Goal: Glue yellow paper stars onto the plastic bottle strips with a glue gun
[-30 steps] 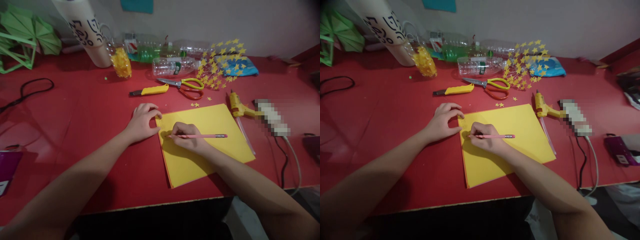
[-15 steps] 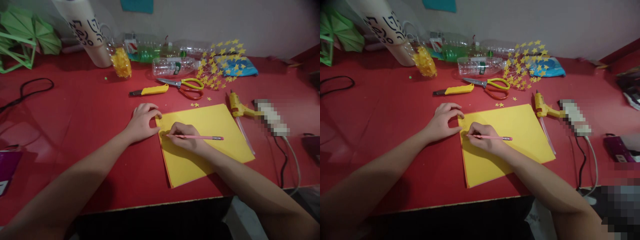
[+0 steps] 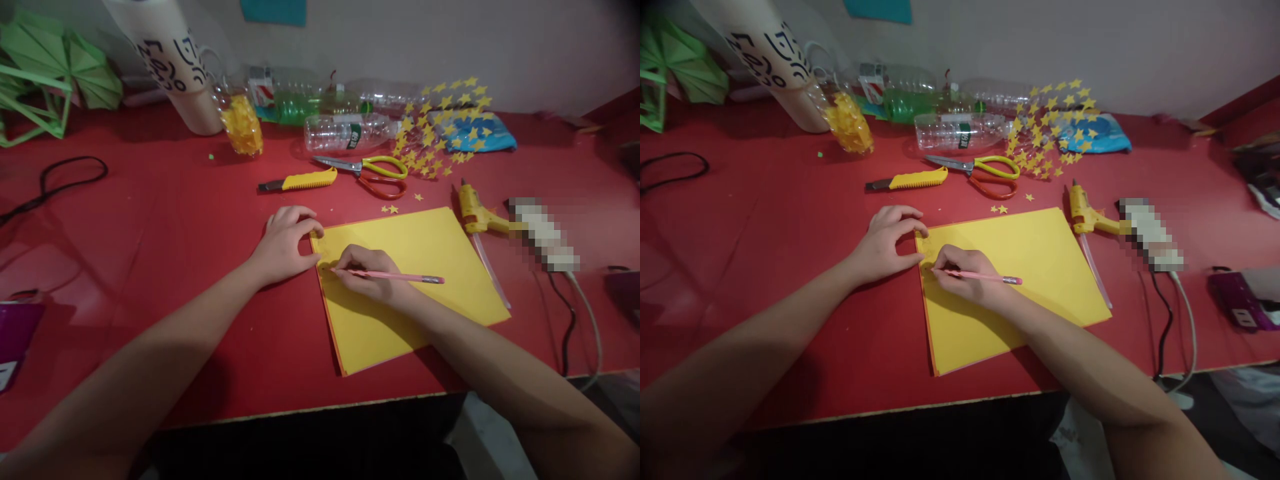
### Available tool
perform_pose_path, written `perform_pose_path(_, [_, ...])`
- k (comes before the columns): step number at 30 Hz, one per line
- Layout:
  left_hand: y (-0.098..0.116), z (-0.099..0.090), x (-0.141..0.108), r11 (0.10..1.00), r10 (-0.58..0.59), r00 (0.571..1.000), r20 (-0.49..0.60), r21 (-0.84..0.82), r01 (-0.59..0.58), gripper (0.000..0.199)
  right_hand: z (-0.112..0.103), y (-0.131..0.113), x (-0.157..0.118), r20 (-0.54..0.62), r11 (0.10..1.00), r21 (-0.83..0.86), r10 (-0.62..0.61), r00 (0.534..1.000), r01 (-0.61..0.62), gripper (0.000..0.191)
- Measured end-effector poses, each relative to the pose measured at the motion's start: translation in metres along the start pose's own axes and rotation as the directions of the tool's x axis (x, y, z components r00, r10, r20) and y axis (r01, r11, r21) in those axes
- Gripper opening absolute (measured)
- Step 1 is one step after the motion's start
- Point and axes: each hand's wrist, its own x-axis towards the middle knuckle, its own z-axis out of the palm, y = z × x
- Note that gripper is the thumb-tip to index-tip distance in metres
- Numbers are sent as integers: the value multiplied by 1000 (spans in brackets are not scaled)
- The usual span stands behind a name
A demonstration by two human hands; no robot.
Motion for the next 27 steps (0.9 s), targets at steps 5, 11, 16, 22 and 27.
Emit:
perform_pose_path(5, [0, 0, 0, 1000, -2, 1000, 5, 4, 2, 24, 0, 0, 0, -2, 1000, 8, -5, 1000, 5, 11])
perform_pose_path(11, [0, 0, 0, 1000, -1, 1000, 8, 4, 1, 24, 0, -2, -1, -10, 1000, -4, -4, 1000, 4, 10])
perform_pose_path(16, [0, 0, 0, 1000, 3, 1000, 3, 5, -4, 24, 1, -2, 0, -43, 1000, -12, -10, 999, 9, 10])
perform_pose_path(22, [0, 0, 0, 1000, -3, 1000, 11, 6, 3, 24, 3, -2, 0, -102, 1000, 1, 7, 995, -7, 12])
perform_pose_path(27, [0, 1, 0, 1000, 1, 1000, 2, 5, -1, 24, 3, 0, -1, -120, 1000, 17, 9, 993, -7, 12])
